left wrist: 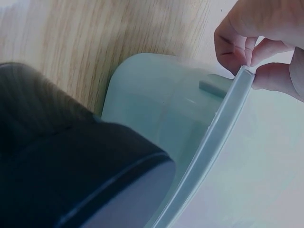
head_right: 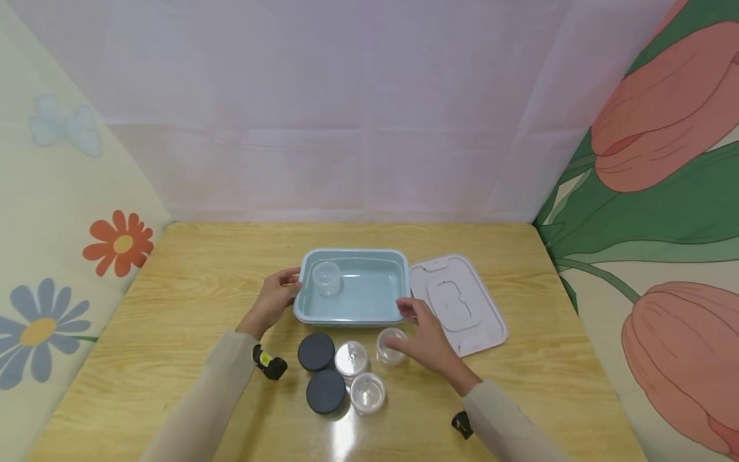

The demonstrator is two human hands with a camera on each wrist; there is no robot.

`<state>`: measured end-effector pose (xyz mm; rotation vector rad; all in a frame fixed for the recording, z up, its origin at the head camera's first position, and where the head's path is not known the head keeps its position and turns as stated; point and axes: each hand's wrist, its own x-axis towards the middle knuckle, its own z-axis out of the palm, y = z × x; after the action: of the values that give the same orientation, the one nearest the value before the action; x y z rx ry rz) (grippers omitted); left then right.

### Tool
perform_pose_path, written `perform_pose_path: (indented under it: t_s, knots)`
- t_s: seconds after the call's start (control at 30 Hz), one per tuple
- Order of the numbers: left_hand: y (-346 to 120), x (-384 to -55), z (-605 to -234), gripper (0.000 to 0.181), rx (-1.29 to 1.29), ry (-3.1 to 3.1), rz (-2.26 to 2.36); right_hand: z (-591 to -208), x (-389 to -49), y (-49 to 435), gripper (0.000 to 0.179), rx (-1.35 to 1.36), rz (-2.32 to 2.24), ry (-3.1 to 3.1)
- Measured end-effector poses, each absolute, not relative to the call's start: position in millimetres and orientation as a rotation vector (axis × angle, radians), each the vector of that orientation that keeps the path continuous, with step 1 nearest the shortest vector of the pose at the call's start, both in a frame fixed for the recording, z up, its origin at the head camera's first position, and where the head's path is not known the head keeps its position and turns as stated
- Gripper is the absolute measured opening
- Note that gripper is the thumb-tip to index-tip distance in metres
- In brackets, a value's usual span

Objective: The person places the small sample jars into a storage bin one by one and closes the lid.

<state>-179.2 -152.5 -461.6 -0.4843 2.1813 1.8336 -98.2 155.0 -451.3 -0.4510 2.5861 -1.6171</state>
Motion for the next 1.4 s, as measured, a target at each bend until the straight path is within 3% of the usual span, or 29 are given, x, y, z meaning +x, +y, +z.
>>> perform_pose_path:
  t_s: [0.8, 1.4]
  knots:
    - [-152.5, -179.7, -458.2, 0.046, -0.479, 2.203, 1.8, -478.0, -82.2, 163.0, 0.066, -0.372, -1.62, 2.636]
    - [-151.5, -177.4, -460.4, 0.047, -0.514, 2.164, 1.839, -495.3, -76.8, 160.7, 0.074, -0.32, -1.636, 2.526]
